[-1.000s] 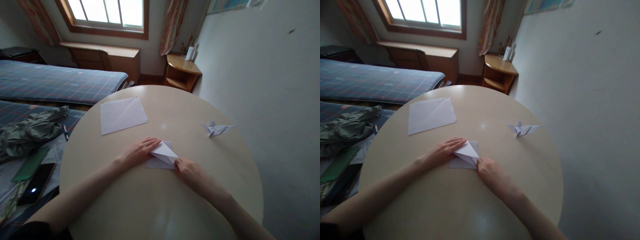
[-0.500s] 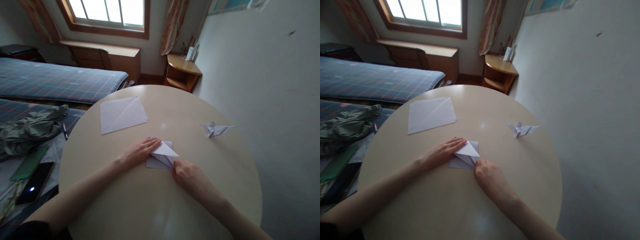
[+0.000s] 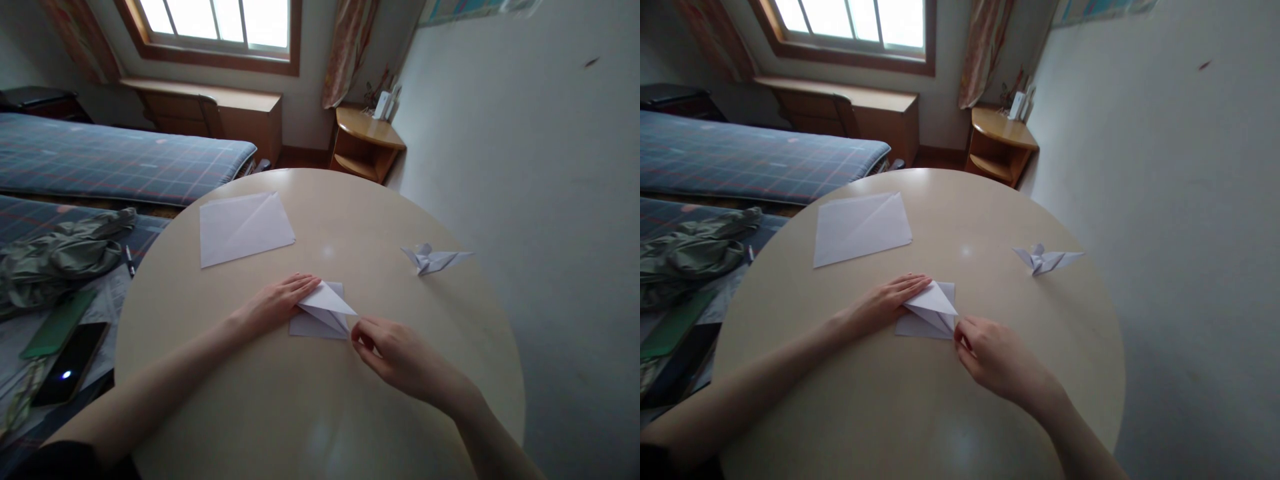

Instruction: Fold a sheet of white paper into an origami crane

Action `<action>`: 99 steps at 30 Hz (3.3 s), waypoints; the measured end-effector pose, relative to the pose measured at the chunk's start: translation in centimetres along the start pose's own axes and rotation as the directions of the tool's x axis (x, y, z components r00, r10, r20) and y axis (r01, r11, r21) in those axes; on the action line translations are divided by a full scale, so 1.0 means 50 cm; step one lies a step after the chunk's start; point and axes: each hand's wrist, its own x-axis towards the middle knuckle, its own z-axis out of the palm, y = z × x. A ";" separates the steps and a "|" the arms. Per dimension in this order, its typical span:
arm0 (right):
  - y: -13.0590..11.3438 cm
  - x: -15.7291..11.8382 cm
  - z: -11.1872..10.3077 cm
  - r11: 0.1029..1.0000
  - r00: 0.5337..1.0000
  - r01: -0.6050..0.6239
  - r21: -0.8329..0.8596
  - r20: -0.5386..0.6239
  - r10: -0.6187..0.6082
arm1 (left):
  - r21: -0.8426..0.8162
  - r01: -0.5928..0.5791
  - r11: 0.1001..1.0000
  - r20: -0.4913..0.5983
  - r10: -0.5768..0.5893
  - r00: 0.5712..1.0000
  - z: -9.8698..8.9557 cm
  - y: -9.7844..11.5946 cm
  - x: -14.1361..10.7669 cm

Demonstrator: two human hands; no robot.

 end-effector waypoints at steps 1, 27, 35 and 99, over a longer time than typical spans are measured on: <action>-0.003 0.001 0.001 1.000 1.000 0.012 0.009 -0.012 -0.012 | -0.011 0.006 1.000 -0.007 -0.007 1.000 0.000 0.000 0.000; 0.007 0.028 0.062 0.884 0.934 -0.309 0.351 -0.066 0.352 | 0.028 -0.005 1.000 -0.010 0.005 1.000 0.010 -0.004 -0.001; 0.000 0.029 0.057 0.866 0.910 -0.368 0.337 -0.058 0.410 | 0.086 0.020 0.996 0.087 -0.028 0.996 0.002 0.015 -0.003; 0.090 0.089 0.087 0.965 0.881 0.202 -0.170 -0.399 -0.255 | 0.085 0.182 0.980 0.060 -0.187 0.980 0.030 0.068 0.024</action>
